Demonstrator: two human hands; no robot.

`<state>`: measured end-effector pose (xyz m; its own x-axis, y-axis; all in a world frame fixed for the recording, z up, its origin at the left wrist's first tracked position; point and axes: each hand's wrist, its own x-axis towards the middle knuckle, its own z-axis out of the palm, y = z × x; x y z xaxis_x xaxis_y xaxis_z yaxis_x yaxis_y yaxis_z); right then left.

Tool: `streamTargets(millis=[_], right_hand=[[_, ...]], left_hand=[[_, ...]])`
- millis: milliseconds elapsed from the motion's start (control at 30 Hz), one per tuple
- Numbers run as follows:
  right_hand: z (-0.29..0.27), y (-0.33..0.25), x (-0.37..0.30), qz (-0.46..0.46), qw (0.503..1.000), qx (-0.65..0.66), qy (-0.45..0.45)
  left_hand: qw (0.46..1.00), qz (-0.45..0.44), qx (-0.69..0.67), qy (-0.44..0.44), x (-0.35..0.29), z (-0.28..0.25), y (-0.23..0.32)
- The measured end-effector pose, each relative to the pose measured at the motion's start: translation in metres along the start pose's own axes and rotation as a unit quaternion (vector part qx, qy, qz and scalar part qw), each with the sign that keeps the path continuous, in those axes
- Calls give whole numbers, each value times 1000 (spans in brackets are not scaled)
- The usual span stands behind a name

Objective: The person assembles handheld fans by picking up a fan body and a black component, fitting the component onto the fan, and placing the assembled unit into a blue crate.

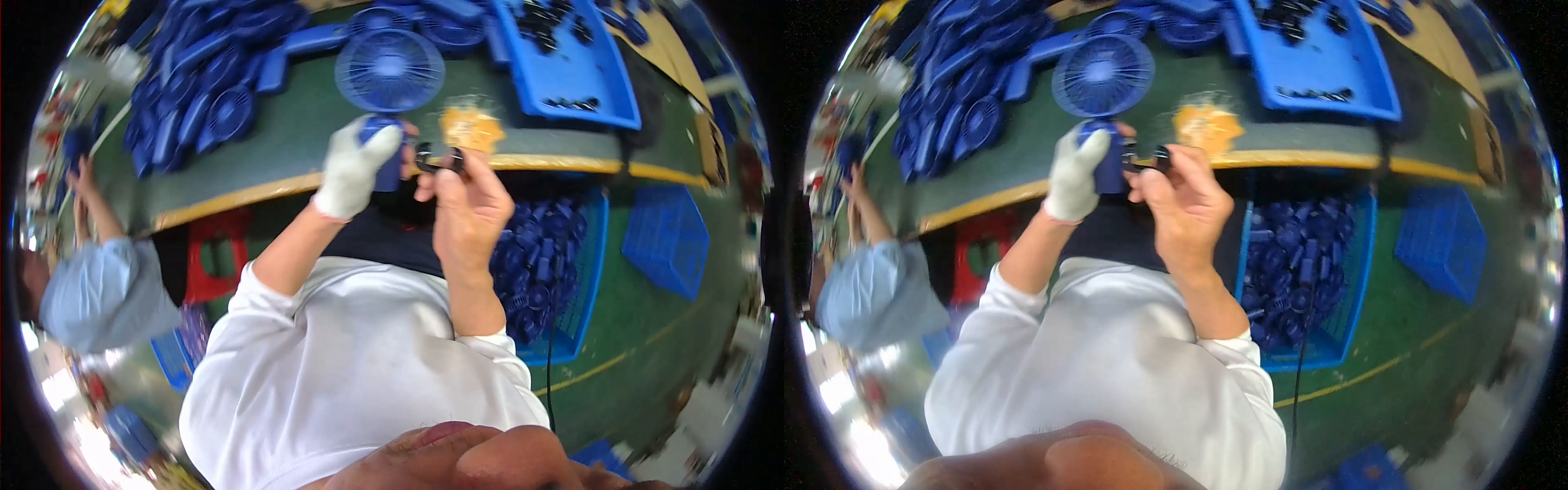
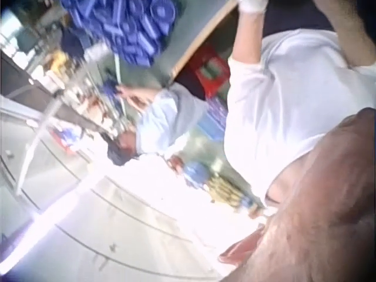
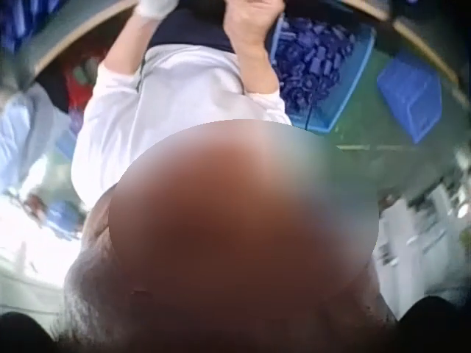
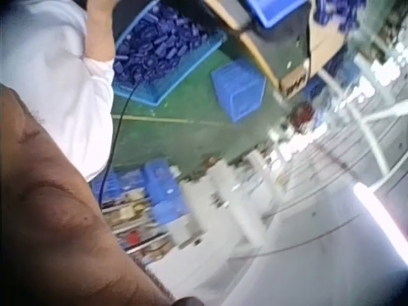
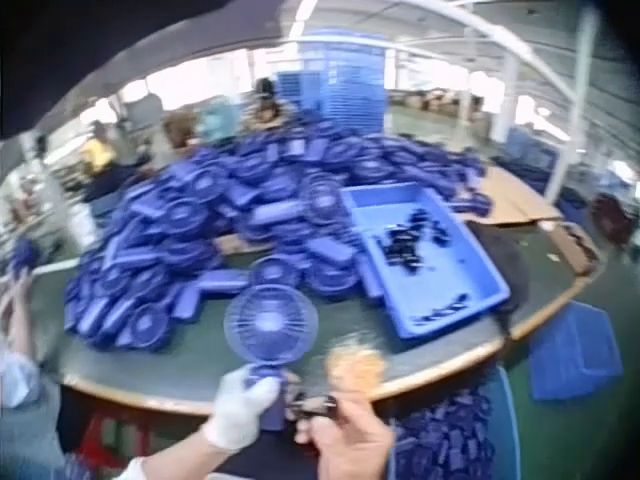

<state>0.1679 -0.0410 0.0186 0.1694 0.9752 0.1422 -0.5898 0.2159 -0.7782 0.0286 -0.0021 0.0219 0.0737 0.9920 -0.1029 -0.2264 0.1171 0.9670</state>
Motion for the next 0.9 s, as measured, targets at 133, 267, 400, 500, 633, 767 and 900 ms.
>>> streamTargets(millis=[133, 267, 400, 500, 633, 767, 900], right_hand=[[5, 15, -7, 44, 999, -4, -13], [4, 26, -4, 41, 999, -17, 0], [-6, 35, 3, 48, 998, -47, 19], [-9, 43, 8, 22, 996, -89, 21], [-6, 35, 2, 112, 992, -61, -11], [-10, 28, 5, 243, 970, 6, 24], [-16, 27, 6, 240, 971, 0, 12]], left_hand=[[984, 25, 175, -25, -12, 1, 0], [951, 89, 297, -1, -10, 3, 5], [933, 115, 341, 27, -9, 0, 4], [949, 85, 302, 25, -8, 3, 4], [958, 27, 279, -56, -10, 5, 4], [978, -152, 7, -145, -15, 7, 3], [967, -211, -37, -135, -14, 11, -2]])
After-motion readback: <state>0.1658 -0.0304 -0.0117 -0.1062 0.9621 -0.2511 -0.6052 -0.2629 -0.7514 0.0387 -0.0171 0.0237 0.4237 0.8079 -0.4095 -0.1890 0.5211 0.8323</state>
